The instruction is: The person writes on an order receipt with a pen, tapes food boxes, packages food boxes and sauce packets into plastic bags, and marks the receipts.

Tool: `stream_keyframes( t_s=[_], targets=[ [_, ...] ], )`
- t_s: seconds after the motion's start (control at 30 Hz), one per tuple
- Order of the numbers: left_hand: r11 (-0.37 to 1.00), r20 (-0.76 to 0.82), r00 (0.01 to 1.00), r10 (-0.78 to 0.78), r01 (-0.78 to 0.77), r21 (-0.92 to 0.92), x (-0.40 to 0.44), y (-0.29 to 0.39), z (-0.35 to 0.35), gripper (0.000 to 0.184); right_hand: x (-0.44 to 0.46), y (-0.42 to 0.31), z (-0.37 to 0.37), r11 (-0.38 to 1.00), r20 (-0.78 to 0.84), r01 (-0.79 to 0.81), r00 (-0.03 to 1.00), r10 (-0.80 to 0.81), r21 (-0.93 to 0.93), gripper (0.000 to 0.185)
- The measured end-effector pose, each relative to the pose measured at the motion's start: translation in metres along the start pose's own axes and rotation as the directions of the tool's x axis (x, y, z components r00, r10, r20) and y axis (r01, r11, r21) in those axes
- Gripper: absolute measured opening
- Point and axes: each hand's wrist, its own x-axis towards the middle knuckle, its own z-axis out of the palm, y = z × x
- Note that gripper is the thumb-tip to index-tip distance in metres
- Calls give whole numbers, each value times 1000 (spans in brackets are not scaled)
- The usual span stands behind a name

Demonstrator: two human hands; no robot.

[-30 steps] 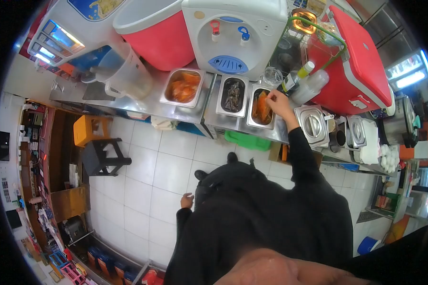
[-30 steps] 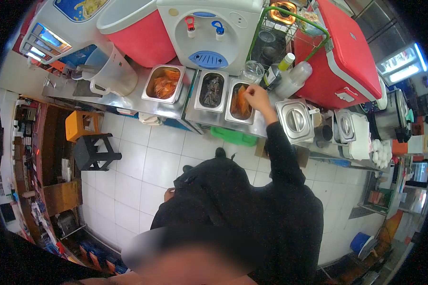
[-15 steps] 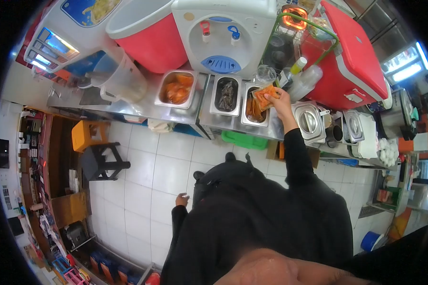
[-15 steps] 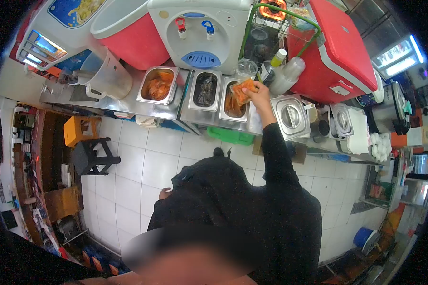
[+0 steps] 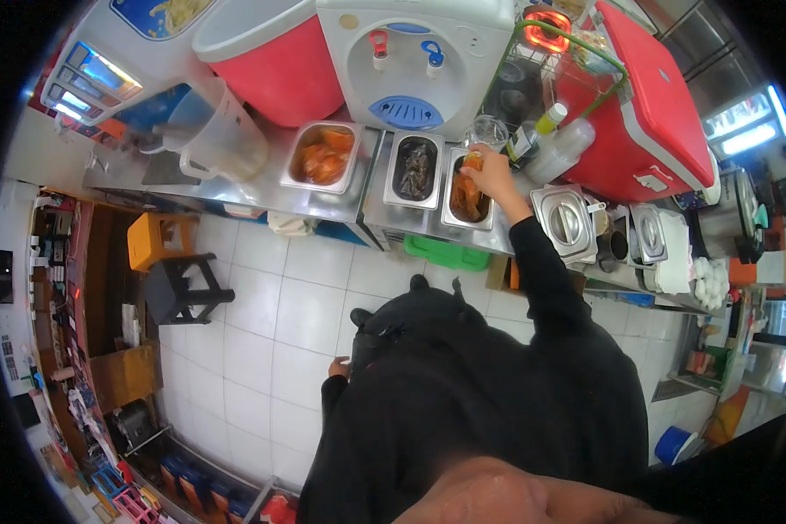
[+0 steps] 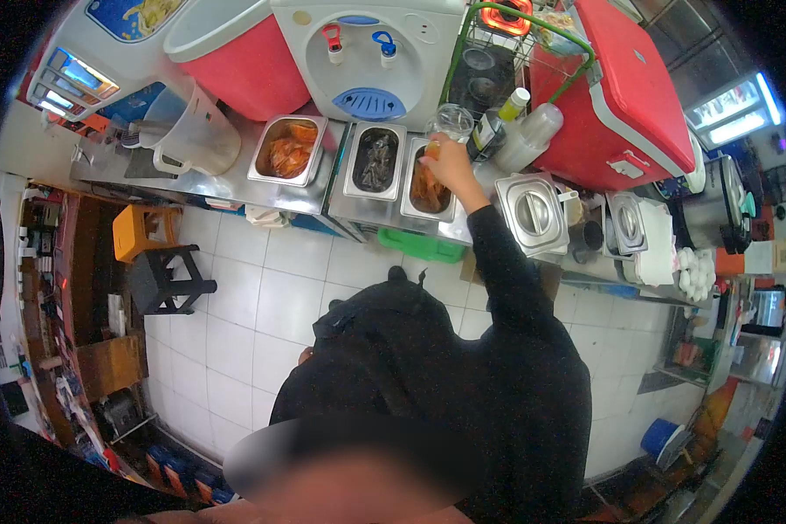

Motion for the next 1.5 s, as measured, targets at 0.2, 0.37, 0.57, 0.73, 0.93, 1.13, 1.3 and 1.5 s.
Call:
stream_keyframes(
  t_s=[0.2, 0.37, 0.57, 0.73, 0.93, 1.13, 1.3, 1.5],
  targets=[
    [995, -19, 996, 83, -82, 63, 8, -13, 10, 33, 11, 5, 1, 988, 3, 61, 998, -61, -141, 29],
    [986, -42, 989, 144, -139, 92, 10, 0, 5, 34, 20, 33, 33, 978, 281, 165, 952, -125, -126, 25],
    [993, -32, 999, 27, -31, -115, -8, 38, -8, 34, 21, 29, -16, 935, 19, -15, 1000, 24, -355, 11],
    [982, -72, 984, 165, -157, 101, 17, 13, 11, 32, 7, 31, 11, 867, 75, 67, 997, -34, -494, 27],
    [982, -18, 983, 181, -179, 64, 20, 20, 8, 29, 10, 28, 37, 722, 77, 74, 997, -29, -688, 16],
    [969, -46, 970, 238, -234, 80, 36, 14, 15, 31, 13, 37, 41, 686, 147, 192, 981, -124, -702, 13],
    [985, -59, 983, 173, -171, 25, 28, 31, 25, 30, 6, 28, 10, 761, 255, 251, 960, -117, -598, 11],
    [990, -50, 989, 143, -143, 1, 20, 38, 34, 32, 13, 59, -28, 977, 256, 115, 953, -159, 177, 18]
  ],
)
